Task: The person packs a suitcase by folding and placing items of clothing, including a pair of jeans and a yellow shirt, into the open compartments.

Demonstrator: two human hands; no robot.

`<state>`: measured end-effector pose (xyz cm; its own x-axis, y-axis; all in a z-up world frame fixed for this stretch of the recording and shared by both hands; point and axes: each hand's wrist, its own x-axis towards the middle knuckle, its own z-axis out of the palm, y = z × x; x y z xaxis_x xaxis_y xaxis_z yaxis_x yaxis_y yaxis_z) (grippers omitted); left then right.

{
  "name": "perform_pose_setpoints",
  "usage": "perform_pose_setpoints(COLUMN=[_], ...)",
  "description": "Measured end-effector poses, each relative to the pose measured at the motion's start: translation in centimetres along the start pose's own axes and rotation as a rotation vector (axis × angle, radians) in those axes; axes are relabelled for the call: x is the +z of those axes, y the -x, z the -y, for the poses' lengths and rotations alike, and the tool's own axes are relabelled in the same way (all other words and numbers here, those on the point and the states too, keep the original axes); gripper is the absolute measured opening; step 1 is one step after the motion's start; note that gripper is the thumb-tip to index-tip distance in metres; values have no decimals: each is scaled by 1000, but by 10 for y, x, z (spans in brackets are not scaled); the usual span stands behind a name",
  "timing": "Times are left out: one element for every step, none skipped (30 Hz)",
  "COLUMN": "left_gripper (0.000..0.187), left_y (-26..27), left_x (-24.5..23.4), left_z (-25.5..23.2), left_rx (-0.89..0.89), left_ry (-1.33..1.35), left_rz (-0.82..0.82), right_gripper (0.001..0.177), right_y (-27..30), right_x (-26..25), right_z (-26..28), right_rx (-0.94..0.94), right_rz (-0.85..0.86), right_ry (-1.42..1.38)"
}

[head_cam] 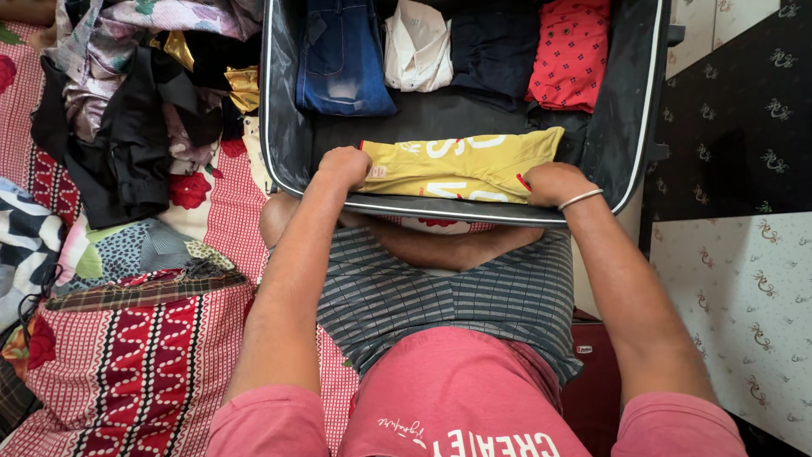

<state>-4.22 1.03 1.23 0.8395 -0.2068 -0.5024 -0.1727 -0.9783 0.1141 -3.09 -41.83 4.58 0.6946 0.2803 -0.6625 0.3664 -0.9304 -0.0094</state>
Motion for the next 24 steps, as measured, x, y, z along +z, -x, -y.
perform_pose_setpoints(left_gripper=[21, 21, 23, 24, 24, 24, 25, 25, 23, 23, 23, 22, 22, 22, 22, 22, 22, 26, 31, 31, 34, 37, 37, 39], left_y=[-1, -1, 0, 2, 3, 5, 6, 6, 6, 5, 4, 1, -1, -1, -2, -3, -4, -6, -7, -8, -9, -11, -13, -14], left_x=[0, 0, -1, -2, -4, -7, -11, -14, -16, -16, -15, -14, -12, -10, -8, -7, -7, -6, -4, -2, -1, 1, 2, 4], left_z=[-1, -1, -1, -1, -2, -2, -2, -1, -1, 0, 2, 3, 5, 8, 9, 10, 12, 12, 13, 14, 15, 16, 17, 18], left_rx=[-1, 2, -2, -6, -3, -23, -44, -40, -79, -118, -123, -133, -144, -148, -160, -172, -171, -163, -157, -157, -146, -136, -137, -124], left_ry=[3, 2, 22, 43, 43, 107, 169, 168, 208, 247, 249, 257, 263, 263, 282, 302, 300, 298, 298, 296, 312, 328, 326, 323], left_rz=[3, 6, 19, 32, 35, 56, 73, 74, 46, 18, 16, -92, -202, -205, -265, -325, -328, -339, -348, -349, -364, -379, -380, -371], right_gripper=[34, 34, 34, 33, 31, 31, 29, 28, 28, 27, 29, 29, 27, 25, 25, 25, 25, 25, 30, 37, 37, 41, 45, 45], right_y=[-3, -5, -6, -6, -6, -6, -7, -8, -9, -10, -12, -14, -13, -13, -14, -16, -17, -18, -19, -20, -24, -29, -35, -41], right_x=[2, 4, 6, 7, 8, 10, 10, 10, 11, 11, 10, 9, 7, 4, -1, -7, -13, -19, -24, -27, -29, -29, -27, -23], right_z=[0, -1, -2, -3, -4, -6, -9, -11, -15, -20, -23, -25, -27, -28, -28, -29, -30, -32, -34, -36, -38, -41, -44, -48], right_rx=[0, 0, 2, -15, -33, -31, -15, 2, 3, -34, -77, -81, -37, 7, 7, 9, 12, 12, 0, -13, -13, -10, -6, -7], right_rz=[13, 26, 28, 59, 91, 94, 112, 130, 130, 52, -26, -26, -185, -344, -350, -439, -528, -532, -594, -656, -659, -664, -667, -669], right_ry=[5, 9, 6, 9, 12, 10, -23, -57, -56, -145, -231, -227, -280, -333, -332, -357, -382, -383, -359, -334, -335, -307, -279, -280])
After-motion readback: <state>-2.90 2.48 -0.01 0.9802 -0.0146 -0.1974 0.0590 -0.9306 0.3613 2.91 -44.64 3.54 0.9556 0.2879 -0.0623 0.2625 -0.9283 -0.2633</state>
